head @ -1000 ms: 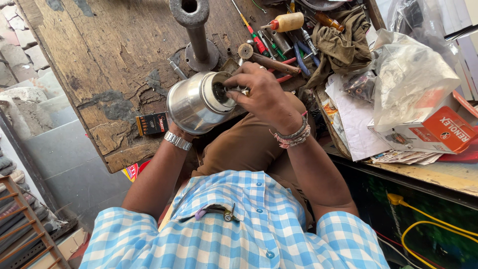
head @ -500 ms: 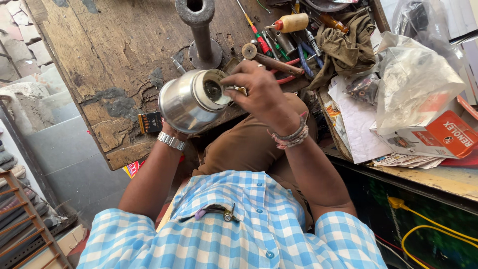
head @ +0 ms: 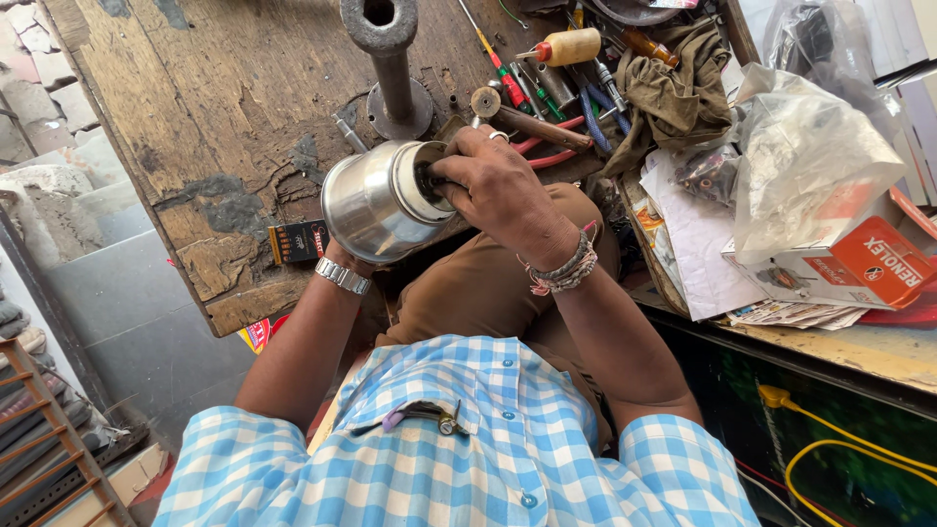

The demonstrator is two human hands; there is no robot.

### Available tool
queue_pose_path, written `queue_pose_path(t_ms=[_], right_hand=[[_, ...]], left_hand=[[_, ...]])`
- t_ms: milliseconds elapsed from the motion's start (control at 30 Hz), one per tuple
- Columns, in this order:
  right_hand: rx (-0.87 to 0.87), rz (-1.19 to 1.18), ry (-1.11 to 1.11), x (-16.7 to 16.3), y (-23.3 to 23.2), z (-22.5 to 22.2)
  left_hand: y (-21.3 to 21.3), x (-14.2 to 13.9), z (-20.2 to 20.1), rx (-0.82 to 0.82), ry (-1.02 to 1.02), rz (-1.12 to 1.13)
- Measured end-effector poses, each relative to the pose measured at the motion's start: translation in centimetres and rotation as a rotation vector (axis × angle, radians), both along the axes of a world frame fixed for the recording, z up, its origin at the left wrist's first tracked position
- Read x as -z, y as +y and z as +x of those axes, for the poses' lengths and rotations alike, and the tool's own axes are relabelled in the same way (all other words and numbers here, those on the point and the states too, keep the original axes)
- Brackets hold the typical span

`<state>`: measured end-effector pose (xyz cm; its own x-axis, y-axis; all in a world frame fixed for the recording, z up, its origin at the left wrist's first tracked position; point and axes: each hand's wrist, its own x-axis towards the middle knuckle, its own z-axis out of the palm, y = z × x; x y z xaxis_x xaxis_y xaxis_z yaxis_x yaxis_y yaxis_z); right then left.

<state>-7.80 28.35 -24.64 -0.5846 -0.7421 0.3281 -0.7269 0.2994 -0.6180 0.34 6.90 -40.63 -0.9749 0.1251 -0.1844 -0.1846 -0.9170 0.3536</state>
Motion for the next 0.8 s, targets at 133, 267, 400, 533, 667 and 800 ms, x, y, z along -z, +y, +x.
queue_pose_path(t_ms=[133, 267, 400, 533, 667, 800], right_hand=[[-0.008, -0.001, -0.048, 0.0, -0.1, 0.0], [0.0, -0.024, -0.025, -0.3, 0.0, 0.0], [0.051, -0.141, -0.202, -0.2, 1.1, -0.8], [0.225, -0.26, -0.284, 1.8, 2.2, -2.4], [0.254, -0.195, -0.252, 6.0, 1.4, -3.0], [0.288, -0.134, -0.254, 9.7, 0.6, -3.0]], left_hand=[[0.1, -0.3, 0.1, 0.003, -0.014, -0.005], [0.3, -1.0, -0.1, 0.011, 0.002, -0.01], [0.4, -2.0, 0.2, -0.044, 0.313, -0.571], [-0.7, -1.9, 0.6, -0.01, -0.054, 0.013], [-2.5, -0.8, 0.6, -0.164, 0.121, -0.341], [-4.3, -0.1, 0.9, -0.241, -0.013, -0.228]])
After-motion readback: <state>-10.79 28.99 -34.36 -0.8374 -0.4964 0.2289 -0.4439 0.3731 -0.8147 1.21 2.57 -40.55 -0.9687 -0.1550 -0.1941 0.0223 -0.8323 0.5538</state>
